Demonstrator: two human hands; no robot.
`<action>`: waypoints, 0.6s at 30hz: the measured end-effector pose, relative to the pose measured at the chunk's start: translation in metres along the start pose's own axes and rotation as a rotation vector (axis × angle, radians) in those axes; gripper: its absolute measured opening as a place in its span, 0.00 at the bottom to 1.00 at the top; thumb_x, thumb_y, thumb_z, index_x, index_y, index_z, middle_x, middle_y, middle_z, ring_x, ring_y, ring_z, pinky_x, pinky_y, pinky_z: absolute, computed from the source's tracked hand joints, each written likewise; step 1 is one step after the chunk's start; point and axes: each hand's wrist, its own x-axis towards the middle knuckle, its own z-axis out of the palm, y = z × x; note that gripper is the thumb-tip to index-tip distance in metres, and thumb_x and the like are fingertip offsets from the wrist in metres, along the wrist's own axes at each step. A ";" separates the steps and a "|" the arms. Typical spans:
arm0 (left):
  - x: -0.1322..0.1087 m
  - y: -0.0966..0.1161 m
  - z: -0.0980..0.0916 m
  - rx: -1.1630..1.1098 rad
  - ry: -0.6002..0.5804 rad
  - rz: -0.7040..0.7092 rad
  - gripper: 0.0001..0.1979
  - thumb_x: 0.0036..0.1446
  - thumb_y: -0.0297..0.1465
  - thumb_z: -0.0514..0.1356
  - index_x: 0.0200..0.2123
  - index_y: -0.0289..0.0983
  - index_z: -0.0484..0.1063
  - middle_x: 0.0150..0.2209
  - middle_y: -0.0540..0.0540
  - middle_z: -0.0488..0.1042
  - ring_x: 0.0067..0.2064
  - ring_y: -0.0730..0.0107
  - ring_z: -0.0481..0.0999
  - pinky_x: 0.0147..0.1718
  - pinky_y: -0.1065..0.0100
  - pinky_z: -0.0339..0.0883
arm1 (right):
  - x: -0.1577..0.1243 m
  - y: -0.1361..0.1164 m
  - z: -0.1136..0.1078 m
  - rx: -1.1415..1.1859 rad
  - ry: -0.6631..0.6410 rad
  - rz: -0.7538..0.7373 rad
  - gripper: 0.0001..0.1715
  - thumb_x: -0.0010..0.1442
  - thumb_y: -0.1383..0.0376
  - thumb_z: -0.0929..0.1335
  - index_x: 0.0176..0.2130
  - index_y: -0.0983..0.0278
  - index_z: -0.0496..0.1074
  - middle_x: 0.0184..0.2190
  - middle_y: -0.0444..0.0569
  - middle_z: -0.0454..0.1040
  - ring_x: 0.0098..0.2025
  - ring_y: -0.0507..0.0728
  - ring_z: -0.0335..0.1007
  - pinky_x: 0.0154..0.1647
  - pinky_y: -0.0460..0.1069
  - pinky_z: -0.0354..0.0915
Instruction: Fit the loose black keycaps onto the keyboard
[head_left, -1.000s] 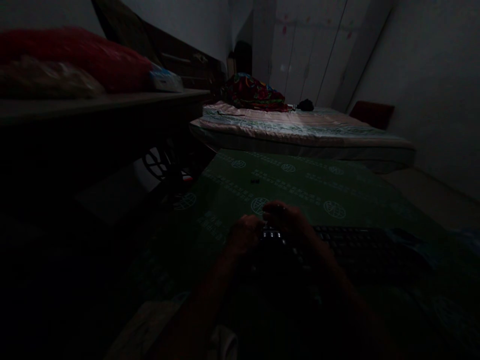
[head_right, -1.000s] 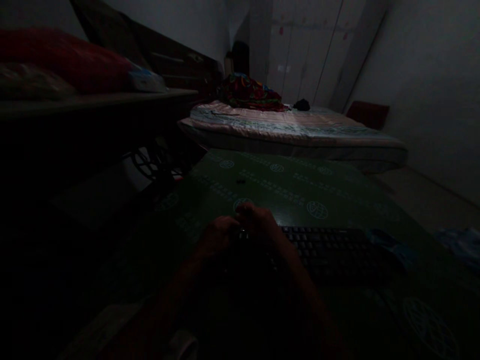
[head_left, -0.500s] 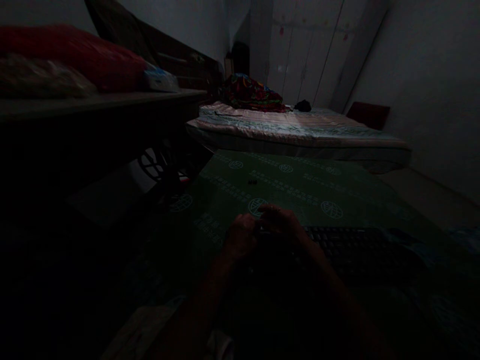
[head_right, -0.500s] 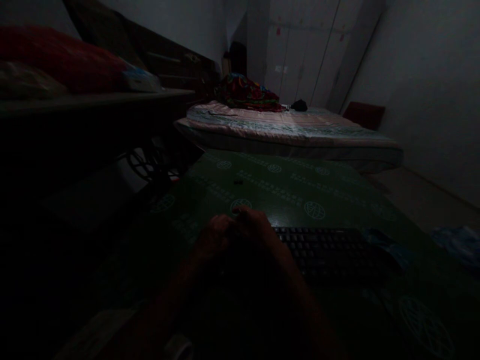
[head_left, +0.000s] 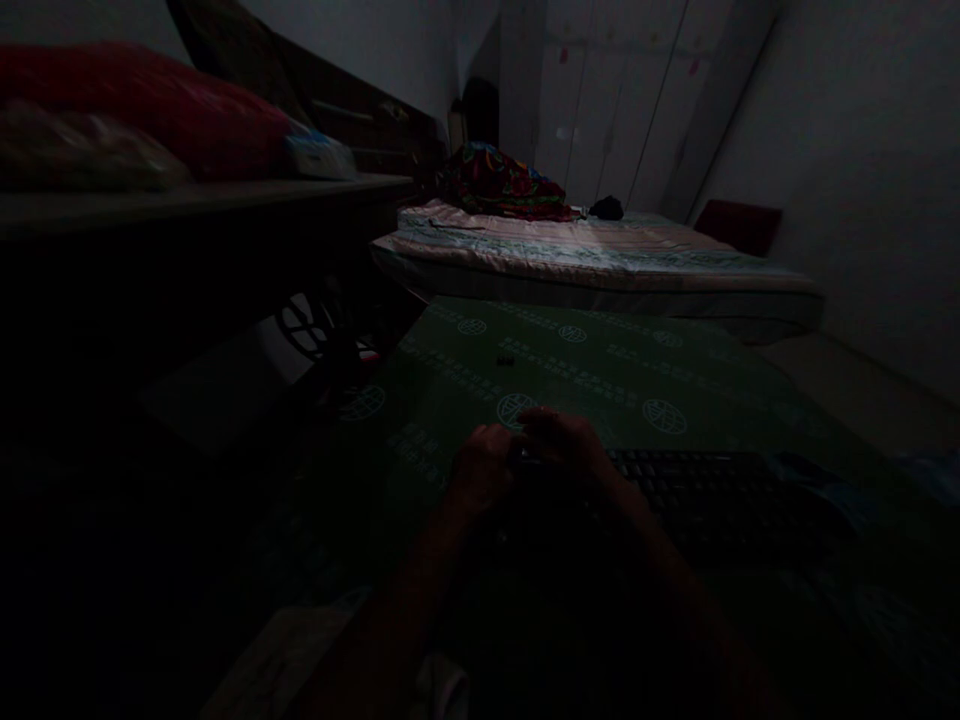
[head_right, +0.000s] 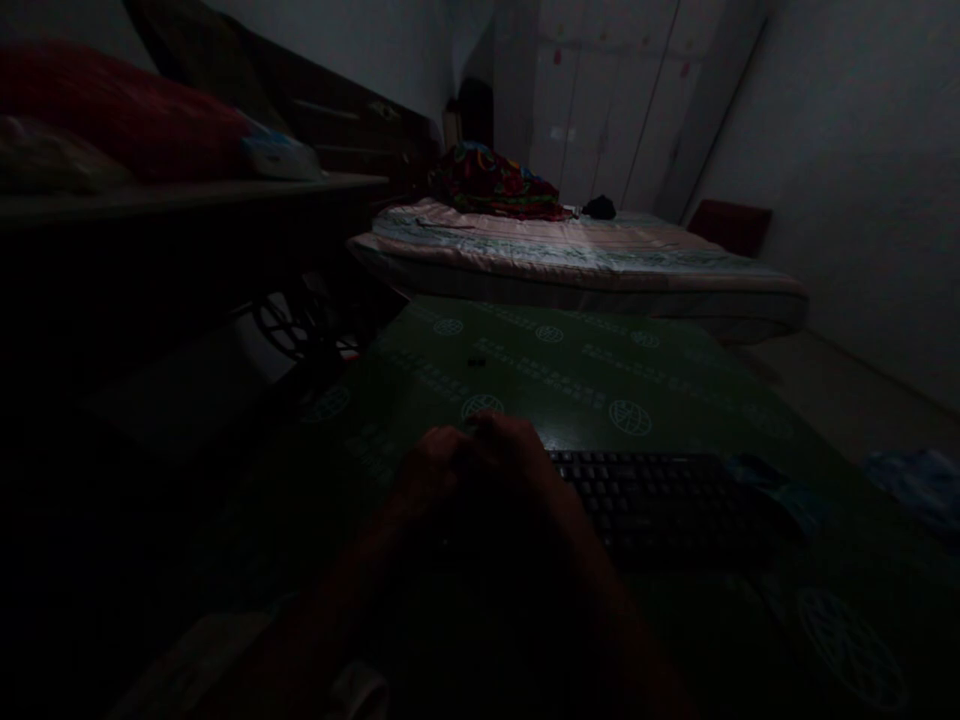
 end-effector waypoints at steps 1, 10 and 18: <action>0.000 0.000 0.000 -0.002 0.003 0.004 0.11 0.48 0.19 0.52 0.30 0.36 0.71 0.33 0.42 0.72 0.37 0.60 0.70 0.38 0.63 0.63 | 0.000 0.000 0.000 -0.064 0.024 0.005 0.13 0.51 0.62 0.68 0.39 0.60 0.73 0.31 0.47 0.77 0.32 0.55 0.73 0.34 0.48 0.65; 0.000 -0.004 0.006 -0.046 0.012 0.013 0.10 0.45 0.19 0.53 0.30 0.35 0.71 0.34 0.42 0.73 0.39 0.59 0.69 0.41 0.60 0.63 | -0.001 -0.002 0.004 -0.272 -0.015 0.088 0.07 0.54 0.62 0.66 0.28 0.62 0.71 0.24 0.47 0.74 0.27 0.54 0.70 0.25 0.44 0.58; 0.004 -0.008 0.004 -0.215 0.025 -0.025 0.11 0.48 0.24 0.59 0.36 0.37 0.76 0.44 0.42 0.74 0.47 0.59 0.70 0.48 0.60 0.62 | -0.003 0.006 0.011 0.006 0.091 0.079 0.11 0.53 0.58 0.66 0.28 0.63 0.69 0.22 0.44 0.71 0.26 0.51 0.67 0.25 0.44 0.59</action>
